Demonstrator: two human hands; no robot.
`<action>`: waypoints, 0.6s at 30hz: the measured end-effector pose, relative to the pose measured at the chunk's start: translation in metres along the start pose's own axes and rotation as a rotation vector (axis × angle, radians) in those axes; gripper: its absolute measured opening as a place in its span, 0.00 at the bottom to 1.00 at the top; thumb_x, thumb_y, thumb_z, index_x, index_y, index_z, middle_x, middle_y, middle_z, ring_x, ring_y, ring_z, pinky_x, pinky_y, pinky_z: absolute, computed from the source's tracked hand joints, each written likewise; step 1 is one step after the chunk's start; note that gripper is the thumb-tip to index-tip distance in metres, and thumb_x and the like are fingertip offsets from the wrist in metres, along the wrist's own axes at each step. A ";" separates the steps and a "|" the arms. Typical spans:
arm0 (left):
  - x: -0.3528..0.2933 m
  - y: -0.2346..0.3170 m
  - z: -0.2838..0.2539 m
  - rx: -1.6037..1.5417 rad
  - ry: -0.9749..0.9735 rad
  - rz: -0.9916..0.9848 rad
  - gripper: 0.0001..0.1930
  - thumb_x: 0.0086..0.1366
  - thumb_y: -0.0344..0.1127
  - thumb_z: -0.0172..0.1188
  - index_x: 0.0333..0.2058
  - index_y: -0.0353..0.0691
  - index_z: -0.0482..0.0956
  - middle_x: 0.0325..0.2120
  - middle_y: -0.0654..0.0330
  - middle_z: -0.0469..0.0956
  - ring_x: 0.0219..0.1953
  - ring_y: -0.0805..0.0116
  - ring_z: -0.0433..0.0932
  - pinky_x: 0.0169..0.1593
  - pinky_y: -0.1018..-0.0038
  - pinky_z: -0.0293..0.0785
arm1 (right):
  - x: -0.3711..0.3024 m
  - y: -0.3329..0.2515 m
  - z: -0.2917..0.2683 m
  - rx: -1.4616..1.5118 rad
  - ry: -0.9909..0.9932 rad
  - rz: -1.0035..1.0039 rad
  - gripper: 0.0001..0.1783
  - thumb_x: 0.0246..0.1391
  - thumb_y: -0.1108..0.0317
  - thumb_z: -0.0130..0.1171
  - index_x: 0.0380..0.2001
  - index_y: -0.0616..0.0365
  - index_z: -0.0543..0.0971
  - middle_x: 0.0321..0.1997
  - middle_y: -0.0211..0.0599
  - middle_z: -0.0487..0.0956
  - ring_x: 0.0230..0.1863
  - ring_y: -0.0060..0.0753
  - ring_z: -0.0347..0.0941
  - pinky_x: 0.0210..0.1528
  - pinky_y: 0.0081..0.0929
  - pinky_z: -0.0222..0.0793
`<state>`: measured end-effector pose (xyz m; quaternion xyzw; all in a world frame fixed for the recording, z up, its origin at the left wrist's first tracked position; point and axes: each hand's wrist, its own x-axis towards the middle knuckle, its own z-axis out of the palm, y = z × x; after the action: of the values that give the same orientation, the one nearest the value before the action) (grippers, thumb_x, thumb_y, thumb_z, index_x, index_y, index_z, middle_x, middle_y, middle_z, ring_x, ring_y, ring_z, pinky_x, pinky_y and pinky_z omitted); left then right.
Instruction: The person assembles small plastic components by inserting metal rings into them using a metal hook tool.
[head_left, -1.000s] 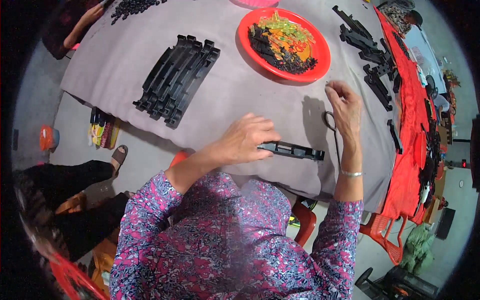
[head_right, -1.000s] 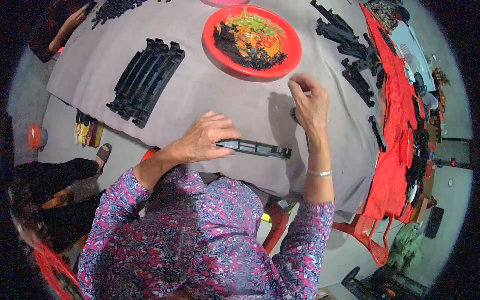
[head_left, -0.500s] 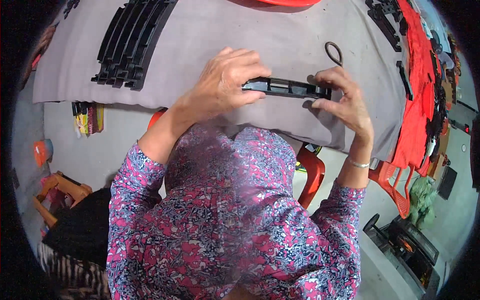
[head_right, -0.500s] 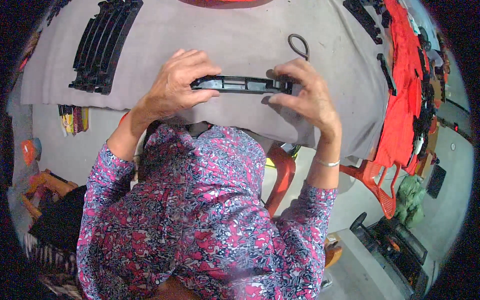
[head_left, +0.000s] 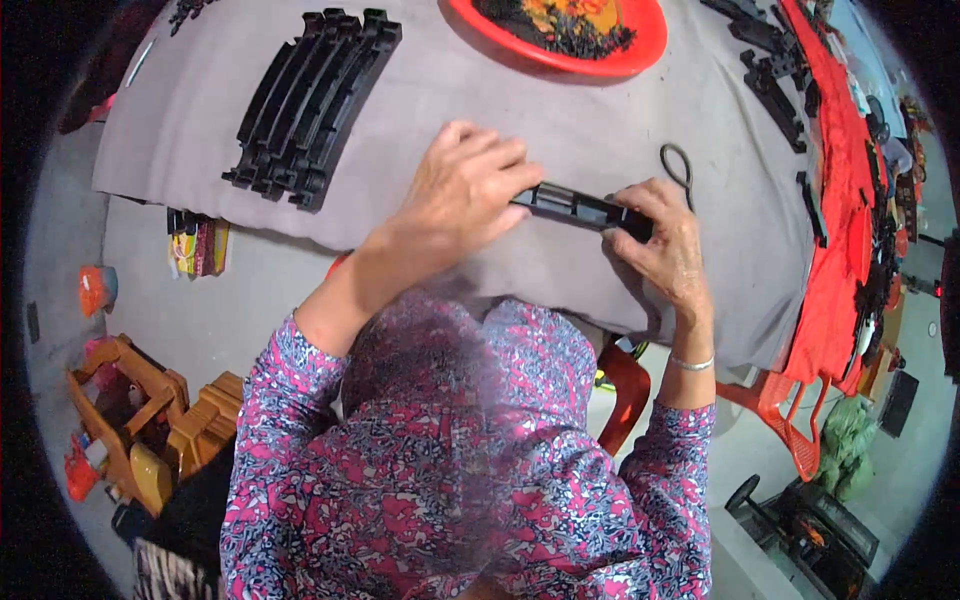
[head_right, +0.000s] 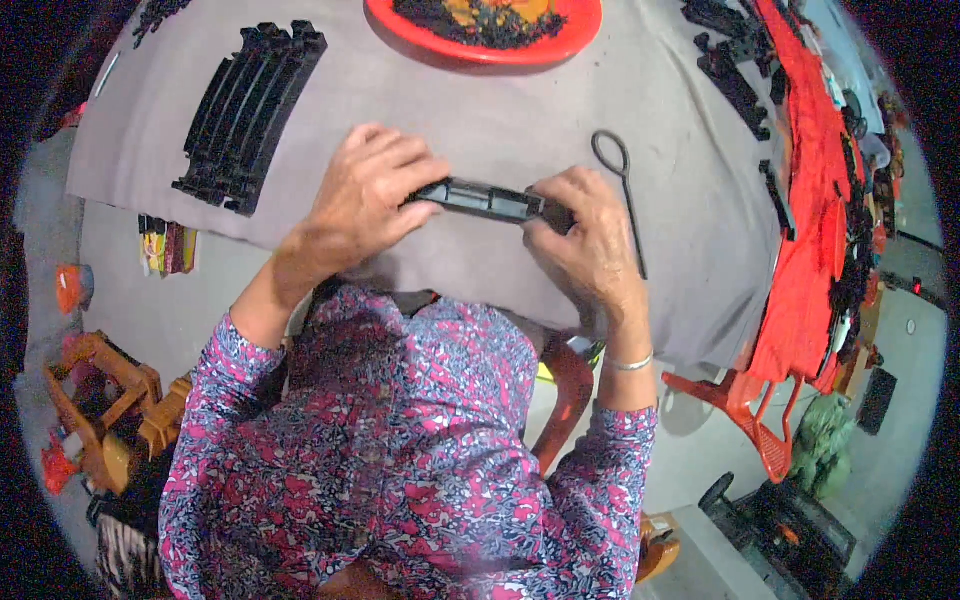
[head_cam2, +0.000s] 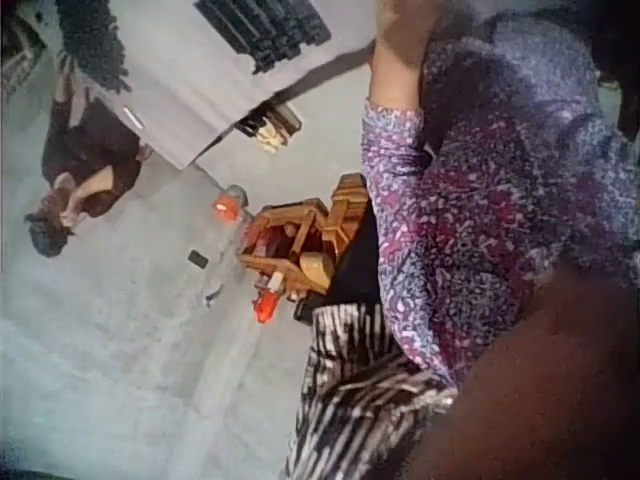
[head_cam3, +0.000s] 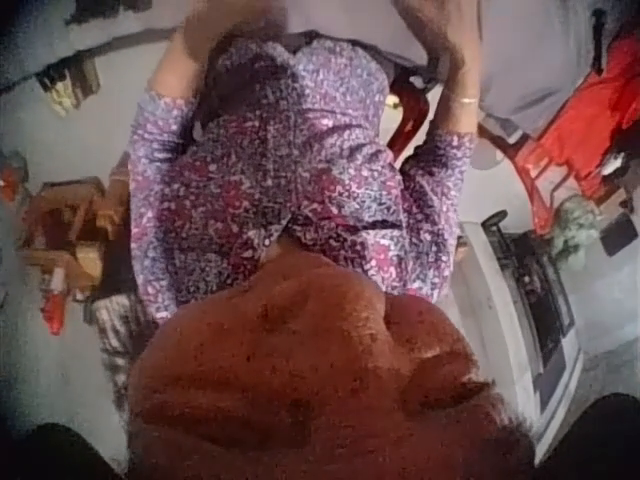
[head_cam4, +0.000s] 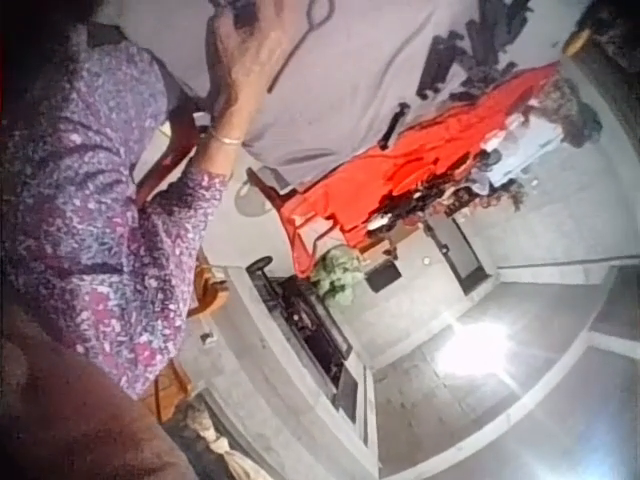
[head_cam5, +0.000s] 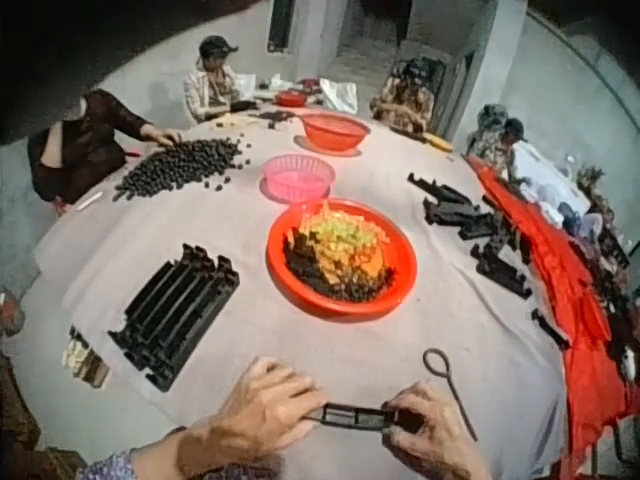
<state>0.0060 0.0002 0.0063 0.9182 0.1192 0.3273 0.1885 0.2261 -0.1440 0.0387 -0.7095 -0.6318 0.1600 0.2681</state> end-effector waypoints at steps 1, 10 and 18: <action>-0.001 0.003 0.001 0.017 -0.015 -0.036 0.19 0.45 0.34 0.69 0.38 0.41 0.79 0.32 0.60 0.75 0.38 0.58 0.74 0.49 0.62 0.66 | 0.003 0.000 -0.004 -0.005 -0.074 0.015 0.18 0.36 0.71 0.64 0.36 0.61 0.80 0.32 0.42 0.75 0.37 0.45 0.73 0.42 0.35 0.70; -0.005 -0.005 0.014 0.022 0.011 -0.038 0.21 0.44 0.36 0.71 0.40 0.46 0.80 0.31 0.64 0.74 0.38 0.63 0.74 0.49 0.63 0.67 | 0.095 0.037 -0.029 0.303 0.128 0.155 0.12 0.53 0.69 0.64 0.40 0.63 0.80 0.35 0.32 0.82 0.36 0.22 0.76 0.41 0.22 0.71; -0.005 -0.001 0.018 0.004 0.030 -0.032 0.22 0.41 0.36 0.72 0.40 0.47 0.80 0.30 0.66 0.74 0.36 0.64 0.73 0.40 0.65 0.67 | 0.207 0.063 -0.010 0.077 0.254 -0.002 0.11 0.58 0.68 0.62 0.41 0.63 0.82 0.38 0.35 0.84 0.39 0.23 0.78 0.43 0.21 0.73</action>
<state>0.0136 -0.0055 -0.0099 0.9116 0.1371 0.3378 0.1900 0.3140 0.0542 0.0328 -0.7126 -0.5867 0.0927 0.3733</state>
